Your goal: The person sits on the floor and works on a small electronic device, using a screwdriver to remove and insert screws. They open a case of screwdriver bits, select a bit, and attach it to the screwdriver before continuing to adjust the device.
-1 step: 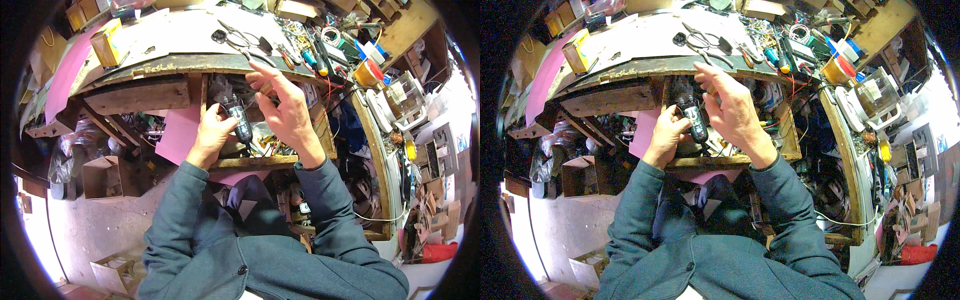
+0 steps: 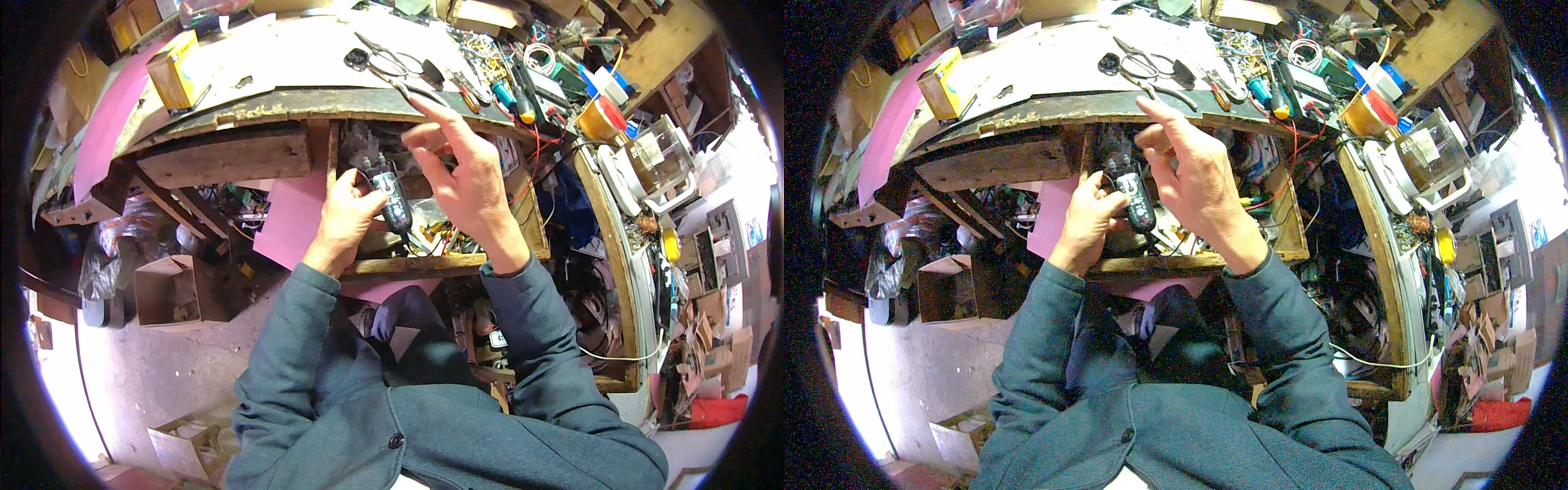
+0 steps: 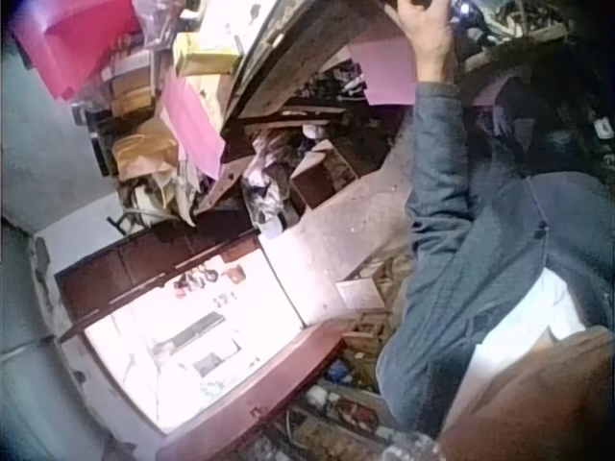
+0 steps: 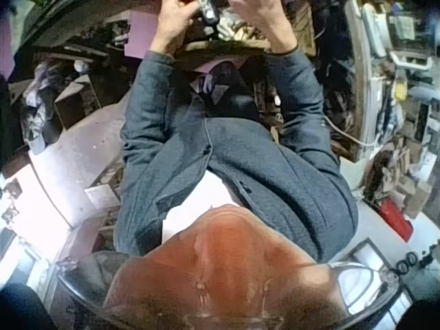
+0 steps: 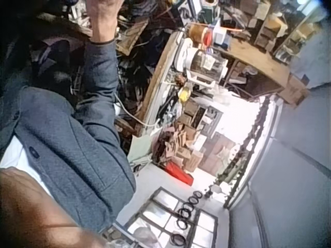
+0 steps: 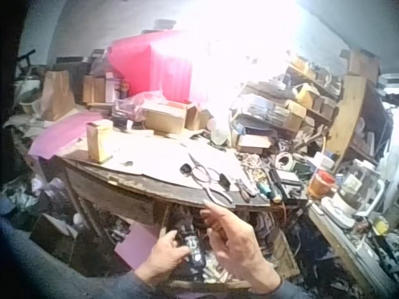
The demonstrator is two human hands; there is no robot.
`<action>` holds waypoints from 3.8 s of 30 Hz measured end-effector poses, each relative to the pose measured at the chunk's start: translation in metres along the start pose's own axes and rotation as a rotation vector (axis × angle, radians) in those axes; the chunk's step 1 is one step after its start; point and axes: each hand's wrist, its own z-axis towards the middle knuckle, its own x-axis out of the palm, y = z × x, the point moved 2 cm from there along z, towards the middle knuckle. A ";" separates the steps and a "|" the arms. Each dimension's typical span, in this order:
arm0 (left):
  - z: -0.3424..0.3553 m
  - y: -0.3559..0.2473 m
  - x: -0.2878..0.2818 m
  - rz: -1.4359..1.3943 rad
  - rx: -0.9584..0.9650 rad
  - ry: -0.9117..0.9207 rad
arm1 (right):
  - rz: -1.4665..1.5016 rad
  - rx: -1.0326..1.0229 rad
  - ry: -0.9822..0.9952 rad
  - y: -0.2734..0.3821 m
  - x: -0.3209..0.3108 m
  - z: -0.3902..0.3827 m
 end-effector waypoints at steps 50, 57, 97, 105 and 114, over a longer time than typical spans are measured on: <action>-0.003 -0.004 0.002 0.011 -0.018 -0.012 | -0.173 -0.059 -0.067 -0.004 0.004 -0.003; -0.002 -0.002 0.001 -0.002 -0.018 -0.006 | -0.093 0.006 -0.098 -0.005 0.005 -0.005; -0.003 -0.009 0.005 -0.015 0.021 0.016 | 0.058 -0.091 -0.054 0.010 0.007 -0.014; -0.003 -0.007 0.004 -0.036 0.024 0.018 | 0.016 -0.114 -0.024 0.013 0.006 -0.013; -0.003 -0.006 0.004 -0.007 -0.007 -0.006 | -0.002 -0.113 0.086 0.021 0.006 -0.009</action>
